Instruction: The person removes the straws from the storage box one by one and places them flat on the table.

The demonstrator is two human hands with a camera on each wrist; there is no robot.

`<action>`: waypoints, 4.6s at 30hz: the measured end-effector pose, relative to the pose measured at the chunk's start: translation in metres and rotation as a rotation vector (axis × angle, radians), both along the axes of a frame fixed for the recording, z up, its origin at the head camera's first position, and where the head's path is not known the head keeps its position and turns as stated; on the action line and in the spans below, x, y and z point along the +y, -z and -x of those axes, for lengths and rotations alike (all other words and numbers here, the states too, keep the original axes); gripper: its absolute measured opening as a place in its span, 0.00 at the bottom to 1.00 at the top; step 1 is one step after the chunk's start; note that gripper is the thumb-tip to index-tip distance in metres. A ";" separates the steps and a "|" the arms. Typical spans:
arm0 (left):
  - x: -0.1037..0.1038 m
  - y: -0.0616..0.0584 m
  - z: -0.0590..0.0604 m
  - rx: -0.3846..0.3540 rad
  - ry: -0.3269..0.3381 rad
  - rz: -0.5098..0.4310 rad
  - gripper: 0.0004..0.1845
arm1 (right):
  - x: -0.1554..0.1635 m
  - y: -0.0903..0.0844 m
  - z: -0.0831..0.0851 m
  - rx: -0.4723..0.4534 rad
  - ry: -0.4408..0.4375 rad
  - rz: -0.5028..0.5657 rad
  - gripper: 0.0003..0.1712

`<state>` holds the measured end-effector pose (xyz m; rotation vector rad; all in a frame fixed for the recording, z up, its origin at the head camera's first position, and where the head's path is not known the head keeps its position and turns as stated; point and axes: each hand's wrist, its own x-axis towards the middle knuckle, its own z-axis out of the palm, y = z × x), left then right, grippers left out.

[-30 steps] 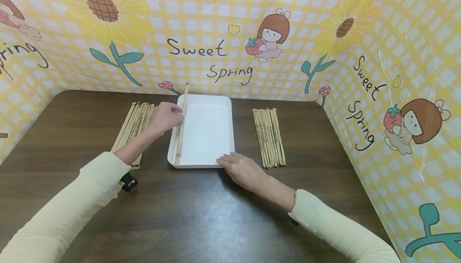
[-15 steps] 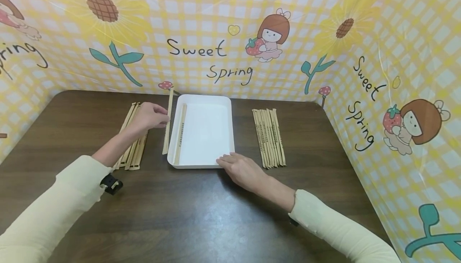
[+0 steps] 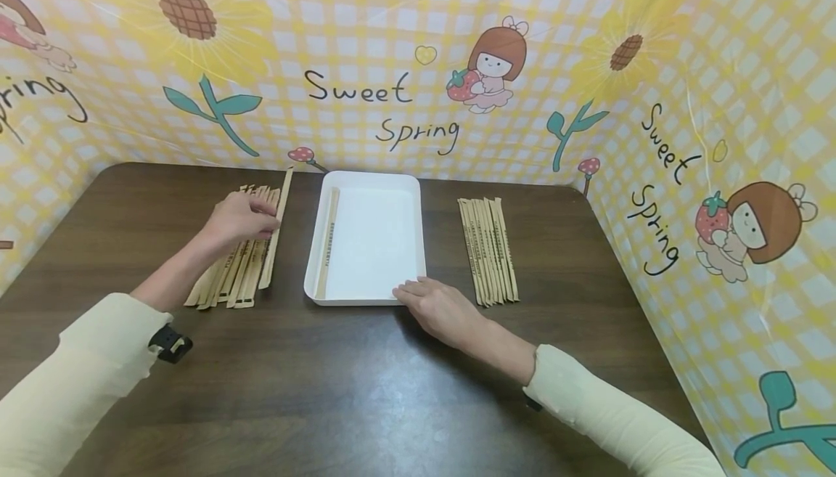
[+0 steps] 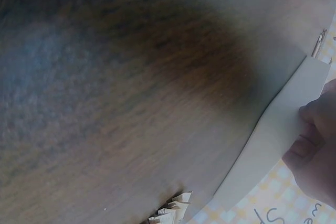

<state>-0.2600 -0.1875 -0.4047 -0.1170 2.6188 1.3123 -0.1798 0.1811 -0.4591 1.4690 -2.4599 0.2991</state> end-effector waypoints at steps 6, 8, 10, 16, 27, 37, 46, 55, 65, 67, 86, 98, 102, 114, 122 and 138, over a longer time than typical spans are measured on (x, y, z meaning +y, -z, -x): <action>-0.018 0.008 -0.002 -0.017 0.000 0.035 0.18 | 0.000 0.000 -0.001 0.008 -0.004 0.006 0.18; -0.025 0.011 -0.003 -0.030 0.000 0.036 0.19 | 0.000 0.001 -0.001 0.010 -0.004 0.003 0.18; -0.031 0.013 -0.004 -0.038 -0.003 0.034 0.20 | 0.000 0.001 0.000 0.012 -0.003 0.000 0.18; -0.052 0.016 -0.007 -0.016 -0.027 0.074 0.20 | 0.001 0.000 -0.001 0.014 -0.008 0.004 0.18; -0.078 0.024 -0.009 -0.018 -0.051 0.048 0.22 | 0.000 0.002 0.001 0.017 -0.008 0.003 0.18; -0.086 0.031 -0.010 0.027 -0.049 0.157 0.20 | -0.001 -0.001 0.000 0.010 0.001 -0.007 0.17; -0.088 0.033 -0.011 0.013 -0.056 0.178 0.19 | 0.000 -0.001 0.000 0.016 -0.006 0.004 0.17; -0.090 0.033 -0.013 0.010 -0.066 0.185 0.20 | 0.000 -0.001 -0.001 0.017 -0.003 -0.007 0.18; -0.071 0.015 -0.012 -0.012 0.008 0.061 0.24 | -0.001 -0.001 -0.001 0.007 0.002 -0.010 0.17; -0.060 0.009 -0.011 -0.034 0.036 0.033 0.26 | -0.001 -0.001 -0.001 0.004 0.003 -0.016 0.17; 0.047 -0.024 0.002 -0.109 0.112 -0.150 0.25 | 0.000 -0.001 0.000 0.021 0.003 -0.001 0.18; 0.083 -0.015 0.005 -0.076 0.159 0.036 0.27 | 0.000 0.000 0.000 0.010 -0.002 0.006 0.17; 0.090 -0.010 0.004 -0.045 0.179 0.070 0.27 | 0.000 0.000 0.000 0.021 0.000 0.010 0.18; 0.106 0.004 0.004 0.006 0.180 0.138 0.14 | 0.000 0.000 0.000 0.014 0.002 0.014 0.17; 0.107 0.008 0.004 0.017 0.178 0.147 0.24 | 0.000 0.000 0.000 0.016 0.004 0.007 0.17; 0.111 0.020 0.012 0.028 0.198 0.193 0.25 | 0.000 0.000 0.000 0.008 0.009 -0.001 0.18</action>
